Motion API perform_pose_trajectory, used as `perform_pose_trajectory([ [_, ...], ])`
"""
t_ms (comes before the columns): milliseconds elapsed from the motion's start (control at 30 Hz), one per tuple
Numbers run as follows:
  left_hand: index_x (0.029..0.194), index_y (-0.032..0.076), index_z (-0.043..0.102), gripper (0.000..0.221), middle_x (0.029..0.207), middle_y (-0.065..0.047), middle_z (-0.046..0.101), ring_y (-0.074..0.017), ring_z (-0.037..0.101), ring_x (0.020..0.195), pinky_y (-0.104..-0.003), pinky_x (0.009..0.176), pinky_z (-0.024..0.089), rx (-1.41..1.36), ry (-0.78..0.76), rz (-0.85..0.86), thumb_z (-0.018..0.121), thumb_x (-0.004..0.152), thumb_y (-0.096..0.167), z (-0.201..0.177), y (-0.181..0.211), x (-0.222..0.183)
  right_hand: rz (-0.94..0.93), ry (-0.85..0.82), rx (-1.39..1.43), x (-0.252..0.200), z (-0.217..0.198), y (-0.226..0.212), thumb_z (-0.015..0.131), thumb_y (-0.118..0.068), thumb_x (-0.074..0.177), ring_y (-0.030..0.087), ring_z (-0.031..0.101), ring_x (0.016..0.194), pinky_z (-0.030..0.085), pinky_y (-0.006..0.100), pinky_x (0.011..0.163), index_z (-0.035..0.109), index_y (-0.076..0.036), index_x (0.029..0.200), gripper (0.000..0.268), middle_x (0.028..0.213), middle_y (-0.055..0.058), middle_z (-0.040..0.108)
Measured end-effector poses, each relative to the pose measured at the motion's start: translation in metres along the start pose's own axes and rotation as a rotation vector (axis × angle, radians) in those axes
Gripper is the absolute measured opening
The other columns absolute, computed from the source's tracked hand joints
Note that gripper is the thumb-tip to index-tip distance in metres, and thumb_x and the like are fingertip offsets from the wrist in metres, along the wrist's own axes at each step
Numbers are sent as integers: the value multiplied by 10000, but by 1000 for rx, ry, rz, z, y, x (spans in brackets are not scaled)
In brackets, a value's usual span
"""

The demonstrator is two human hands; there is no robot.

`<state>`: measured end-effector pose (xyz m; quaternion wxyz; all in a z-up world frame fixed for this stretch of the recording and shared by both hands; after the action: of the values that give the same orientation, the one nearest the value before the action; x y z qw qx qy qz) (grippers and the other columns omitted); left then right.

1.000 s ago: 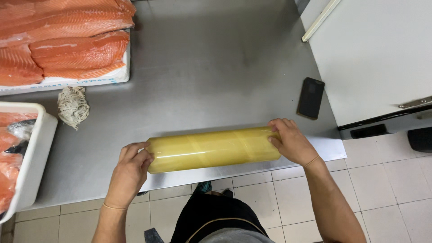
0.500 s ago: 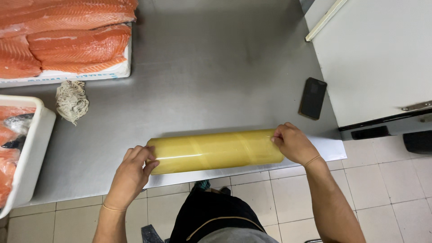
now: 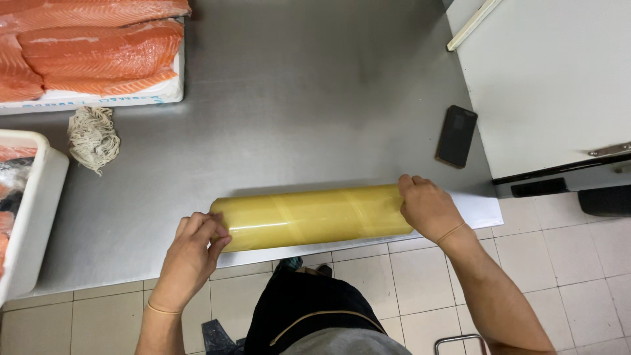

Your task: The person takes individual salmon fillets from a stack, places them on a metal prep surface, and wraps them in plastic film from a dispenser.

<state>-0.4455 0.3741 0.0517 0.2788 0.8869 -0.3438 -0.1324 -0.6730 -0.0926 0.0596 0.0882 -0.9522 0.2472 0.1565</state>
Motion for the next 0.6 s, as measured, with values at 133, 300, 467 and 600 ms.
perform_pose_trajectory([
  [133,1071,165,742,107,1264,18,674,-271,605,1188,-437,899,595,25,-3,-18,777,1024,255,2,0,-3,-58,39,-187,3,8,4,547,25,778,398,686,868,576,533,666,584,-78,1012,258,955,123,709],
  [300,1075,179,735,98,1297,16,678,-268,605,1199,-434,893,599,15,-25,-45,750,1040,270,1,4,-6,-109,86,-231,-7,16,9,603,-67,813,357,664,903,595,509,701,592,-93,998,186,974,91,663],
  [467,1113,152,728,130,1288,5,657,-272,597,1180,-457,822,616,58,-27,-16,739,1047,264,-4,11,-3,-30,43,-38,-17,2,-2,579,-155,993,311,635,1014,610,495,739,678,-135,969,104,1034,57,594],
  [600,1155,83,739,280,1264,-51,689,-318,620,1153,-448,1017,564,91,61,100,775,1026,329,-5,38,4,-48,53,301,-39,-26,-13,598,-148,958,196,675,848,558,406,717,680,-158,902,100,1068,-61,670],
])
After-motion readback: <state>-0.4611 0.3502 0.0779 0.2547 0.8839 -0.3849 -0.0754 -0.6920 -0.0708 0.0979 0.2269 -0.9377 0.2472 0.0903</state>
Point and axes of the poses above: each hand's wrist, its own x-axis towards the middle knuckle, its own z-axis out of the palm, y = z × x, the point moved 2 cm from there along x, towards the middle knuckle
